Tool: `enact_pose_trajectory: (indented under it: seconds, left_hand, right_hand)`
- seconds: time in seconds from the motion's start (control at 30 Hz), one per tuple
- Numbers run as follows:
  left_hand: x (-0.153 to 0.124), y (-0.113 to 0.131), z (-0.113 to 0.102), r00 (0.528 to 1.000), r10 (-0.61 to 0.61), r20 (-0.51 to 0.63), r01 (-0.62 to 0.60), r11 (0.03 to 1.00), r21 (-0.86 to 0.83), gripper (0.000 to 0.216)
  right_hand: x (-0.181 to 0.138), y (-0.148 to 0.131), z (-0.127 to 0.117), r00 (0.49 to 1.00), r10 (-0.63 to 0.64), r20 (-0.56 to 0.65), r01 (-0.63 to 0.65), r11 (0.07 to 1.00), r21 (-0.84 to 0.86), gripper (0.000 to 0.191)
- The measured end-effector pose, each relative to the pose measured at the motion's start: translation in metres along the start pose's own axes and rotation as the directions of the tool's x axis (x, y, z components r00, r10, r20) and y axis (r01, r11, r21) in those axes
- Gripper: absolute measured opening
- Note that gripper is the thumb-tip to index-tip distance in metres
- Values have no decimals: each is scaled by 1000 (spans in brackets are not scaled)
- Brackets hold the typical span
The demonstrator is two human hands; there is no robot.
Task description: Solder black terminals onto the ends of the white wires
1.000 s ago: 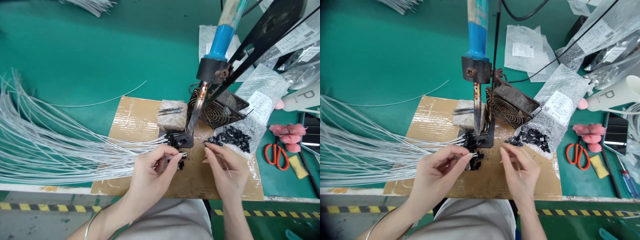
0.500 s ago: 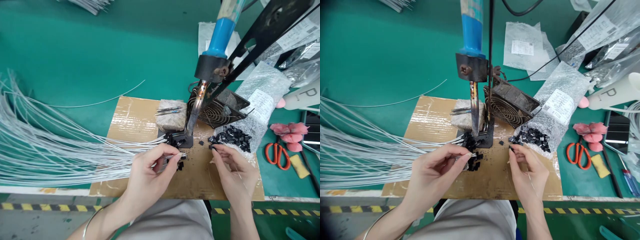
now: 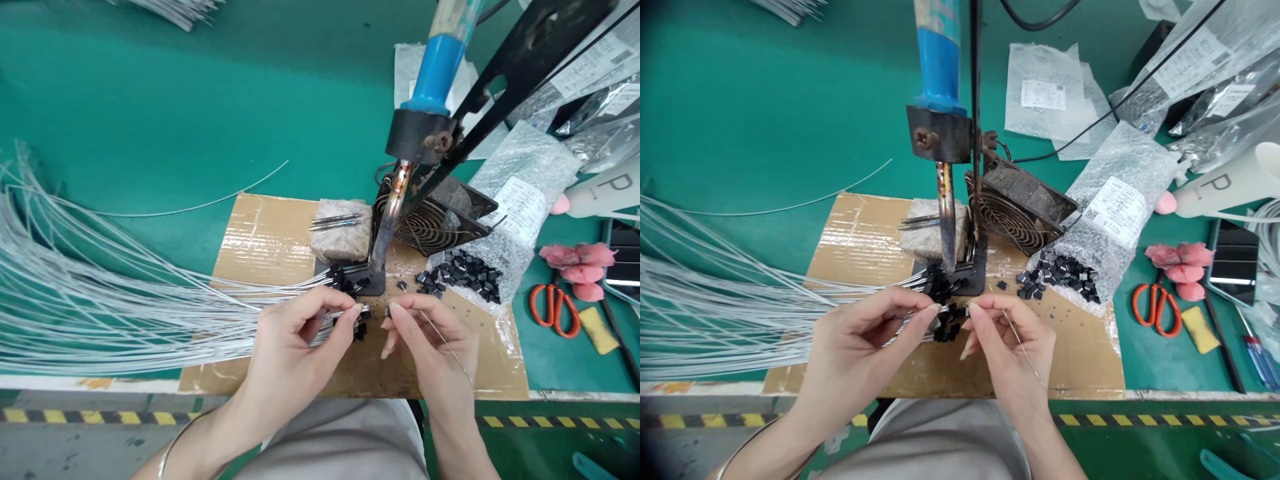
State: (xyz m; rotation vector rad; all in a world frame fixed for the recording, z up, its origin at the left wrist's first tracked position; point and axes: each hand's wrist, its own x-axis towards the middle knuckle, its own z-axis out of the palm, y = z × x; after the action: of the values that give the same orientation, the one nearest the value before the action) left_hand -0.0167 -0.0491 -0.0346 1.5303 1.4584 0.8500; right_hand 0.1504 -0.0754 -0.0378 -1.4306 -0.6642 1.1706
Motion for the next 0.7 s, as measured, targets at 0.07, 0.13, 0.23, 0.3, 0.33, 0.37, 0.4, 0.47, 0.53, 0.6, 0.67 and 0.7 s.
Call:
enact_pose_trajectory:
  seconds: [0.07,0.13,0.23,0.3,0.33,0.37,0.4,0.47,0.53,0.6,0.67,0.7]
  left_hand:
    - [1,4,-1,1000,-28,14,28,999,-25,11]
    - [5,10,-3,998,-50,50,54,994,-95,12]
    - [11,19,-5,990,-78,119,101,974,-203,13]
    - [14,23,-6,985,-98,139,128,965,-228,14]
    - [15,24,-7,983,-106,147,138,962,-234,14]
    - [16,24,-7,982,-110,152,144,960,-239,14]
    - [16,25,-7,981,-113,159,150,958,-244,14]
    - [16,25,-7,979,-112,169,153,955,-254,14]
    - [16,25,-7,979,-109,175,154,952,-266,14]
    - [16,26,-7,978,-110,176,157,948,-276,14]
    - [17,26,-8,978,-109,180,159,943,-292,15]
    - [18,26,-8,978,-107,182,159,940,-303,15]
  right_hand:
    - [-1,0,5,999,50,5,-50,998,46,3]
    - [-2,1,8,998,58,34,-61,995,73,3]
    - [-2,3,9,995,34,92,-43,995,91,3]
    - [-2,5,9,994,38,98,-47,995,93,3]
    - [-2,6,9,994,41,99,-50,994,93,4]
    - [-2,6,9,994,41,99,-50,994,95,4]
    - [-2,7,9,994,41,100,-51,994,99,4]
    - [-3,7,9,994,42,102,-54,992,113,4]
    - [-3,7,9,994,46,102,-59,991,122,4]
    - [-3,6,9,994,57,93,-68,991,116,3]
    - [-4,5,9,995,56,87,-65,993,103,3]
    - [-4,5,9,995,49,83,-57,994,97,4]
